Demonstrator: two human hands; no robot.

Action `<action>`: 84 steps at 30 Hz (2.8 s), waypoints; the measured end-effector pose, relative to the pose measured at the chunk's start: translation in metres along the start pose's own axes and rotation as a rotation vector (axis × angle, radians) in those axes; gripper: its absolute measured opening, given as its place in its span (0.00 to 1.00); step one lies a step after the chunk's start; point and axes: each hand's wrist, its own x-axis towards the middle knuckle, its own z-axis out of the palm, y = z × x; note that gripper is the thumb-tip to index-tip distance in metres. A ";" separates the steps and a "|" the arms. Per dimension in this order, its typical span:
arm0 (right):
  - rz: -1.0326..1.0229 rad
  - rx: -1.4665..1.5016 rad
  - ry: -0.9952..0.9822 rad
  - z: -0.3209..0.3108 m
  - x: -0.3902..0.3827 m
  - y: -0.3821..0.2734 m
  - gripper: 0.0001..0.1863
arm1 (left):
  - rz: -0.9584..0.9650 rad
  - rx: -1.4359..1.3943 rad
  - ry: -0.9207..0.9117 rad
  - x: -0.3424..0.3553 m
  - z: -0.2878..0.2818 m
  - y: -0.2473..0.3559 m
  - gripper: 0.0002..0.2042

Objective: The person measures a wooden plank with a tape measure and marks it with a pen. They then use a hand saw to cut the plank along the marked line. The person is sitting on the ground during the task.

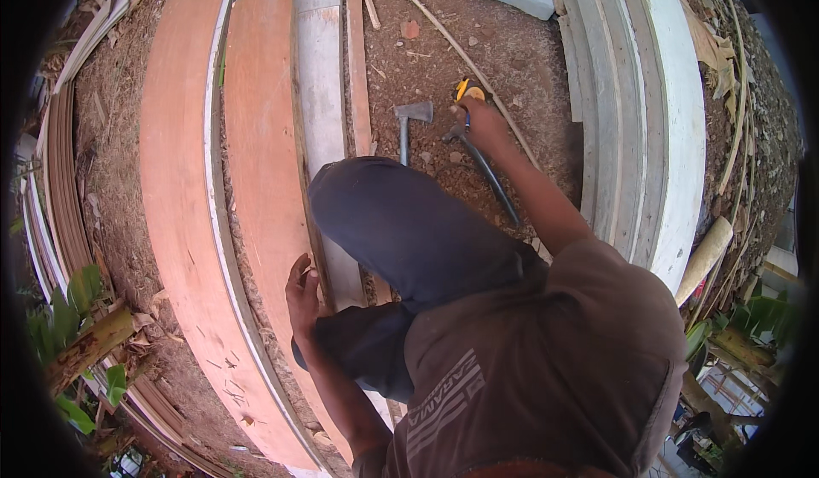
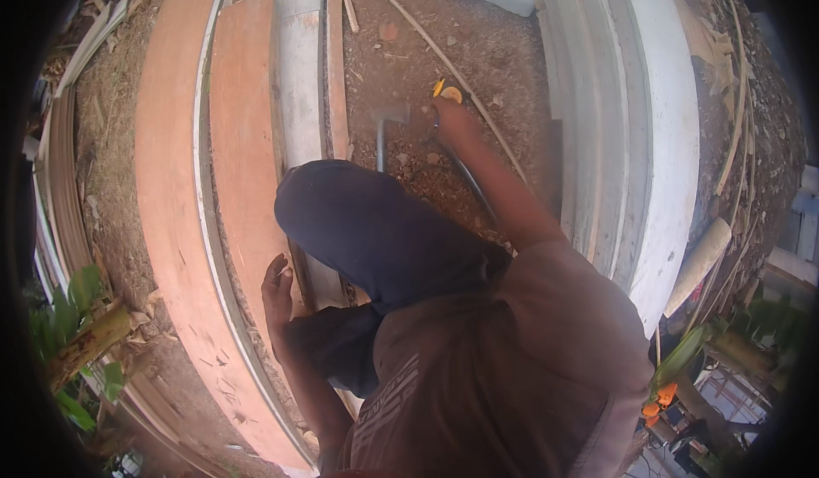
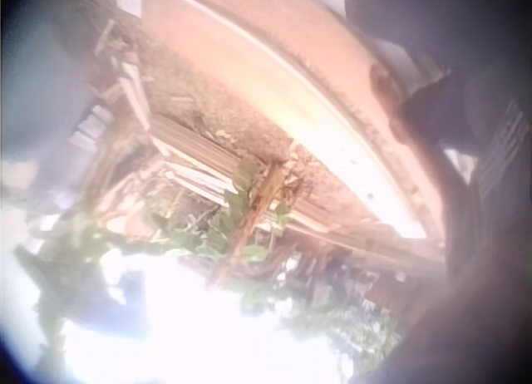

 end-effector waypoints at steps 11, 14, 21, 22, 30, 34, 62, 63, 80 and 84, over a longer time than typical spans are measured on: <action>-0.447 -0.080 -0.469 -0.016 -0.075 0.015 0.28 | -0.070 0.645 0.186 0.028 0.027 -0.047 0.33; -0.550 -0.189 -0.564 -0.016 -0.043 0.008 0.27 | -0.195 0.566 0.161 0.041 0.038 -0.042 0.33; -0.687 -0.483 -0.668 0.018 0.031 -0.035 0.26 | -0.311 0.448 0.247 0.047 0.037 -0.014 0.31; -0.702 -0.509 -0.678 0.023 0.034 -0.043 0.26 | -0.324 0.442 0.237 0.040 0.037 -0.009 0.31; -0.830 -0.707 -0.713 0.062 0.066 -0.130 0.24 | 0.137 -0.002 0.455 -0.076 0.044 0.023 0.34; -0.881 -0.796 -0.740 0.076 0.068 -0.161 0.23 | 0.192 -0.135 0.649 -0.162 0.051 0.025 0.27; -1.102 0.500 -0.708 0.056 -0.105 -0.403 0.18 | -0.076 -0.206 1.330 -0.240 0.063 -0.034 0.22; -1.088 0.522 -0.769 0.057 -0.127 -0.400 0.18 | -0.049 -0.186 1.329 -0.229 0.054 -0.025 0.22; -1.468 0.113 -1.031 0.056 -0.186 -0.334 0.25 | -0.086 0.411 1.248 -0.158 0.050 -0.007 0.25; -1.497 0.098 -1.062 0.052 -0.189 -0.333 0.23 | -0.108 0.439 1.243 -0.156 0.049 -0.006 0.24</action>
